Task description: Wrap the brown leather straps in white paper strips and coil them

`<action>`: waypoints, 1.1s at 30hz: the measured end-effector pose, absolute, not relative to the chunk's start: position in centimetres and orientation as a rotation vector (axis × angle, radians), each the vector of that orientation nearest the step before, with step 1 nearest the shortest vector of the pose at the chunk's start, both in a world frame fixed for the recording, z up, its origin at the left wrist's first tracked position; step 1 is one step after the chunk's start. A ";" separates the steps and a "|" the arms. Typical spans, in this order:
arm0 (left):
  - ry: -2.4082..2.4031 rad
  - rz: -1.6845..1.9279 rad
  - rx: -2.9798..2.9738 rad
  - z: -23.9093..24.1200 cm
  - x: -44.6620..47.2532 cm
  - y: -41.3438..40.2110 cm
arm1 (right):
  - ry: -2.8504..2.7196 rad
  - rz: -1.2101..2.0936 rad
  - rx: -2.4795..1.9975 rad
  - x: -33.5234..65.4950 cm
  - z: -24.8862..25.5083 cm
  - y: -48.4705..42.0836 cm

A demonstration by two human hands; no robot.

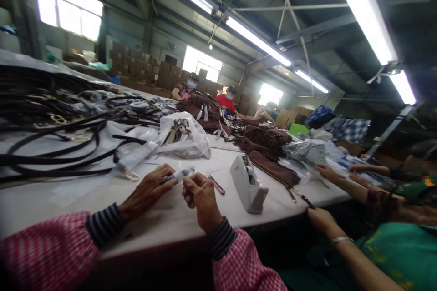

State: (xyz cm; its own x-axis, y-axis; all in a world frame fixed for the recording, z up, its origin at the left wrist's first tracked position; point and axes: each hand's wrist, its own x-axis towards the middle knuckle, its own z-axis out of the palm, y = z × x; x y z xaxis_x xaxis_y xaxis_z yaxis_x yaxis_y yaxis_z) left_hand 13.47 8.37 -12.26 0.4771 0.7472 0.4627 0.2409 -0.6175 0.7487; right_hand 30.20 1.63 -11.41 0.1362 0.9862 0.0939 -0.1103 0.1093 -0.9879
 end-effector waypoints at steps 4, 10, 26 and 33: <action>0.837 1.090 2.111 -12.4 13.9 8.3 | -1.047 1.135 -1.115 30.6 -11.8 2.3; 0.845 1.104 2.137 -12.3 14.1 8.2 | -0.974 1.224 -1.100 30.8 -12.2 3.0; 0.845 1.015 1.781 -12.2 13.3 8.4 | -0.998 1.378 -0.915 30.0 -11.5 3.7; 0.882 1.150 2.124 -12.6 13.3 8.6 | -0.863 1.422 -1.012 29.7 -11.1 3.8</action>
State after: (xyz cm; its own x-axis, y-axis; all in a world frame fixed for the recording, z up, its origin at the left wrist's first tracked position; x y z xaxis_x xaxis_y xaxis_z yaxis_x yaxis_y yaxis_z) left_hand 13.30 8.58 -12.64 0.4152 0.7632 0.4951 0.2803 -0.6251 0.7285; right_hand 29.72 3.80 -11.12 0.0018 0.9943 -0.1069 -0.3641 -0.0989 -0.9261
